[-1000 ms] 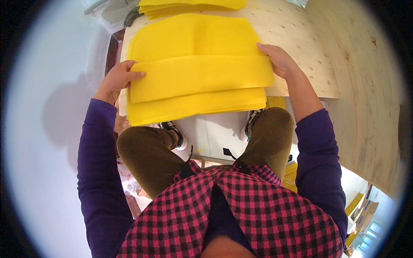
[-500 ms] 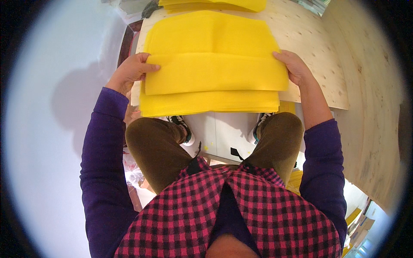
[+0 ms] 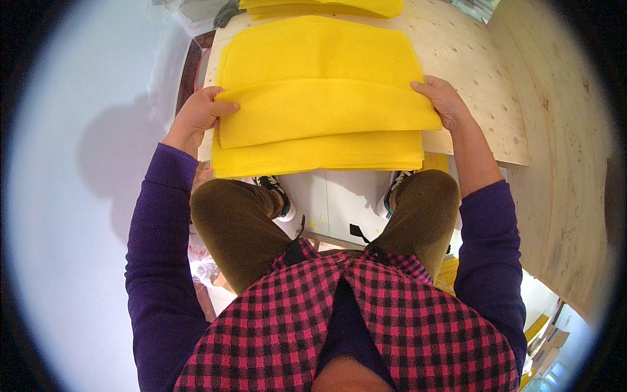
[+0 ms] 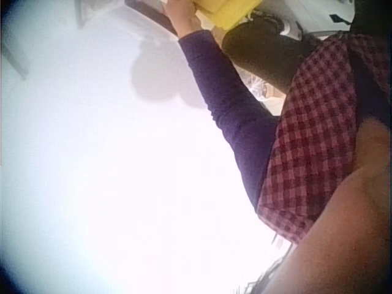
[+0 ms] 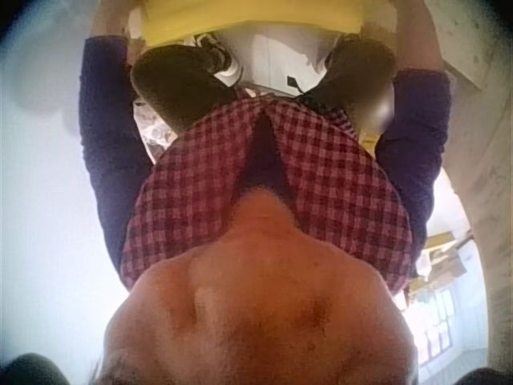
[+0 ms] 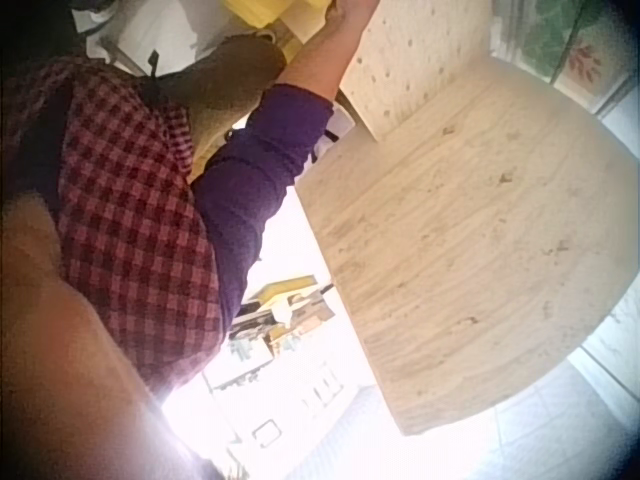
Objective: The person folds multiple yellow fabric sheets on a wooden table. They smooth each sheet, fold it in half, and stack the folded pieces. The person repeats this process for several sheets throughout the clip.
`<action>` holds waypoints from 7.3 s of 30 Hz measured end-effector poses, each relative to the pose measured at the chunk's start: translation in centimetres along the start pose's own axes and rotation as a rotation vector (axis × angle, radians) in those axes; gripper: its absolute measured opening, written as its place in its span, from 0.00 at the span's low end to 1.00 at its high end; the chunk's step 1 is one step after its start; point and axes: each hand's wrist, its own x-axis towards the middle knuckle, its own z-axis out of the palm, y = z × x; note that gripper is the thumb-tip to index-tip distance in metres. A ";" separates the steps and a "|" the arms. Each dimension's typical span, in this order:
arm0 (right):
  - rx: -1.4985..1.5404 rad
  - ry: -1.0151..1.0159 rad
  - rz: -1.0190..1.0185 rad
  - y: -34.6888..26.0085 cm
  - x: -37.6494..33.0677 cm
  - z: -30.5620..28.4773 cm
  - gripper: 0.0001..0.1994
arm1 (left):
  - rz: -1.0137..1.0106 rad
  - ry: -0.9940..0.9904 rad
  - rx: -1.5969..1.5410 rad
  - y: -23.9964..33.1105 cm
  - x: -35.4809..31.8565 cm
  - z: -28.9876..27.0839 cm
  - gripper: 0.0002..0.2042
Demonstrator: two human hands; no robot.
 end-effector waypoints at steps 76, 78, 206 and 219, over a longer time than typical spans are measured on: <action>0.507 0.133 0.044 3.6 -7.3 2.6 0.19 | 0.085 0.066 -0.329 -1.6 -1.3 1.3 0.31; 0.337 0.151 0.018 3.1 -6.6 2.2 0.18 | 0.090 0.060 -0.321 -1.5 -1.4 1.2 0.31; -1.268 0.176 -0.511 2.4 -2.6 17.0 0.40 | 0.863 0.154 0.971 -1.4 -2.5 13.0 0.25; -1.376 0.430 -0.379 3.5 -2.8 12.5 0.41 | 0.894 0.192 0.901 -1.8 -2.8 13.0 0.26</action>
